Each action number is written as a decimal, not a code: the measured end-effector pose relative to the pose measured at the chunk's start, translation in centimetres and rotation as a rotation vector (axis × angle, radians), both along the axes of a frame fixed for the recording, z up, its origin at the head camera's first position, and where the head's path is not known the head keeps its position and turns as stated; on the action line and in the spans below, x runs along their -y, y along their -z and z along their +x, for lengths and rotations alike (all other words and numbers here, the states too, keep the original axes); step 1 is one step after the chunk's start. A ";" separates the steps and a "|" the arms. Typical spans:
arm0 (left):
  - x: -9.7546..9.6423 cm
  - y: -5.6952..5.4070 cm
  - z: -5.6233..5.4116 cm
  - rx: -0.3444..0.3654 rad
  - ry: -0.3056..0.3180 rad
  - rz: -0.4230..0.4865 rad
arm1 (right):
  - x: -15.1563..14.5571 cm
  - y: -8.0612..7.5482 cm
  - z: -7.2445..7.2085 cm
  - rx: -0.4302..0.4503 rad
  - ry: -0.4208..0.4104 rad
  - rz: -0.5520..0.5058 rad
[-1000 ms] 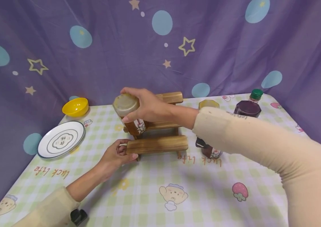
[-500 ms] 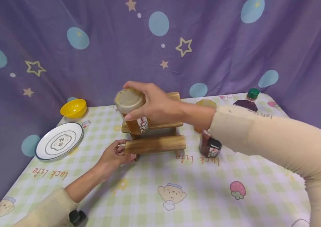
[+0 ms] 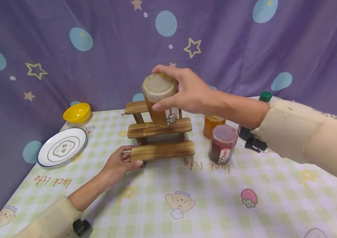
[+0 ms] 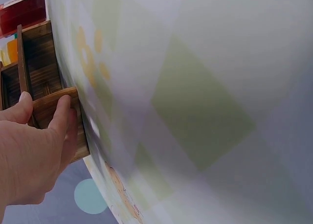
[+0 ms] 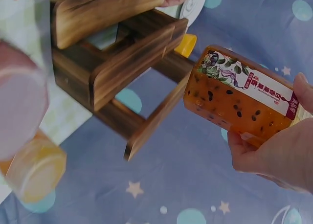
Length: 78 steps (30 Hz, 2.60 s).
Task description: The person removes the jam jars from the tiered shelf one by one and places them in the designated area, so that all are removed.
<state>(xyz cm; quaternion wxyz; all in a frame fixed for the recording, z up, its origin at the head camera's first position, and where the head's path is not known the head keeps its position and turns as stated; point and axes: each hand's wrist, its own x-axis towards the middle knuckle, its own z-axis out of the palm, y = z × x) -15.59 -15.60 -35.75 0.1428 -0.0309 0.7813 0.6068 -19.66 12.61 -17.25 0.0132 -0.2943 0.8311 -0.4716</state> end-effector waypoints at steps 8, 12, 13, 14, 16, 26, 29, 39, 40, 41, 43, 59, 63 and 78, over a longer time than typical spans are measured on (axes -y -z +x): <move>0.0 -0.1 0.1 -0.001 -0.005 0.033 | -3.8 -1.1 1.6 0.000 0.121 0.009; 0.0 -0.2 0.1 0.001 -0.006 0.028 | -6.2 -0.8 1.9 0.005 0.173 -0.004; 0.0 -0.2 0.1 0.003 -0.008 0.028 | -6.8 -0.7 1.9 0.010 0.185 -0.007; 0.0 -0.2 0.1 0.004 -0.007 0.026 | -7.5 -0.6 2.0 0.016 0.199 -0.011; 0.0 -0.2 0.1 0.006 -0.004 0.024 | -8.7 -0.3 1.9 0.034 0.223 -0.026; 0.0 0.0 0.0 0.009 -0.011 0.034 | -14.0 0.9 2.4 0.071 0.423 0.120; -0.1 -0.1 0.0 0.012 -0.015 0.037 | -15.3 1.5 2.5 0.047 0.439 0.126; -0.1 -0.1 0.0 0.014 -0.008 0.024 | -18.3 4.3 2.3 -0.012 0.379 -0.092; -0.1 -0.1 0.0 0.011 -0.006 0.018 | -18.6 4.6 2.2 -0.017 0.352 -0.131; -0.1 -0.1 0.0 0.010 -0.006 0.018 | -18.8 4.9 2.1 -0.020 0.333 -0.164; 0.0 0.0 0.0 0.009 -0.007 0.013 | -19.4 5.4 2.0 -0.025 0.314 -0.209; 0.0 0.0 0.1 0.013 -0.006 0.014 | -22.8 10.2 3.9 -0.077 0.542 0.002; 0.1 0.0 0.0 0.008 -0.004 -0.003 | -23.0 11.8 4.5 -0.053 0.588 0.051; 0.1 0.0 0.0 0.007 -0.009 0.017 | -22.5 15.3 5.6 0.176 0.612 0.251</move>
